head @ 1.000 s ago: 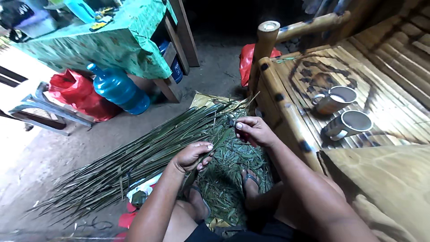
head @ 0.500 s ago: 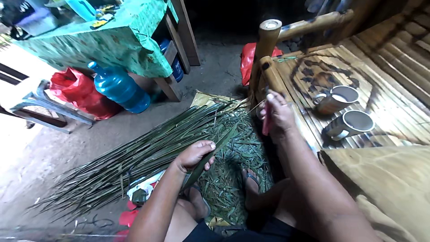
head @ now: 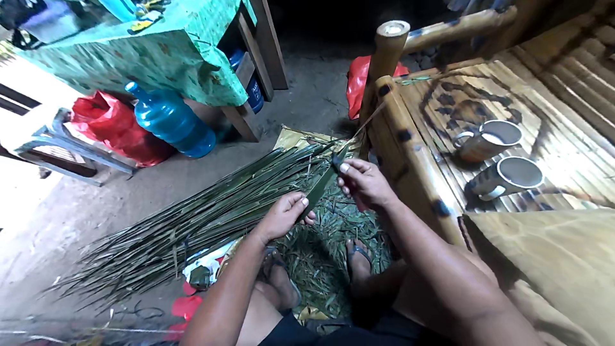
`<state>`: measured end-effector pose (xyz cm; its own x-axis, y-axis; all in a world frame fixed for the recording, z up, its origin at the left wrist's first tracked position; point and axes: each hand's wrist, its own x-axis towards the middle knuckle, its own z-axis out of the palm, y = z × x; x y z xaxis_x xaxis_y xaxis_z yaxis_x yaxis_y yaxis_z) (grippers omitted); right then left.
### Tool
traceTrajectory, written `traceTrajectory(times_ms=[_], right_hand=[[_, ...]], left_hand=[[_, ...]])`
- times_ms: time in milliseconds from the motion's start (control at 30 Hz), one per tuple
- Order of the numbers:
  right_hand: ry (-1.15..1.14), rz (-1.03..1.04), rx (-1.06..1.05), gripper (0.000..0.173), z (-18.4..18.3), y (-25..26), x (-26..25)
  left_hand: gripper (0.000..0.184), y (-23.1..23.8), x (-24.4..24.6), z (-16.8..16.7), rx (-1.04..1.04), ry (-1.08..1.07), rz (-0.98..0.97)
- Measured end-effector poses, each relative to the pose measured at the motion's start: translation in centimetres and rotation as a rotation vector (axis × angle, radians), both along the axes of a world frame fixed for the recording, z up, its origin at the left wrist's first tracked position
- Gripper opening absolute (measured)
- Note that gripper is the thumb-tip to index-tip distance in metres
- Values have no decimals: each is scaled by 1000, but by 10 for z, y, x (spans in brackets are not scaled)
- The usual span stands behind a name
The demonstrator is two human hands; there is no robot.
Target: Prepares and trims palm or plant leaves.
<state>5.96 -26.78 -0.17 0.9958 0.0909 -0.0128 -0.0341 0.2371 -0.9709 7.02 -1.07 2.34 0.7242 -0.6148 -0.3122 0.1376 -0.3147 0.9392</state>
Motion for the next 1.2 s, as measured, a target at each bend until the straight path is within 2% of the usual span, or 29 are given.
traceTrajectory(times_ms=[133, 300, 367, 700, 800, 900, 1000, 1200], right_hand=[[-81, -18, 38, 22, 2, -2, -1], [-226, 281, -112, 25, -10, 22, -16], [-272, 317, -136, 27, -9, 21, -17], [-428, 66, -170, 20, 2, -21, -2], [-407, 20, -161, 19, 2, -25, 0], [-349, -109, -166, 21, 7, -35, 1], [-265, -191, -95, 20, 16, -43, 1], [-154, 8, -42, 25, 3, 2, -9]], left_hand=[[28, 4, 3, 5, -30, 13, 7], [26, 10, 12, 9, -185, 209, -30], [26, 14, 15, 6, -199, 267, -64], [24, 26, 19, 8, -244, 379, -161], [25, 27, 19, 9, -223, 364, -152], [25, 32, 19, 9, -194, 354, -132], [26, 34, 17, 12, -167, 331, -84], [28, 25, 15, 9, -137, 288, -53]])
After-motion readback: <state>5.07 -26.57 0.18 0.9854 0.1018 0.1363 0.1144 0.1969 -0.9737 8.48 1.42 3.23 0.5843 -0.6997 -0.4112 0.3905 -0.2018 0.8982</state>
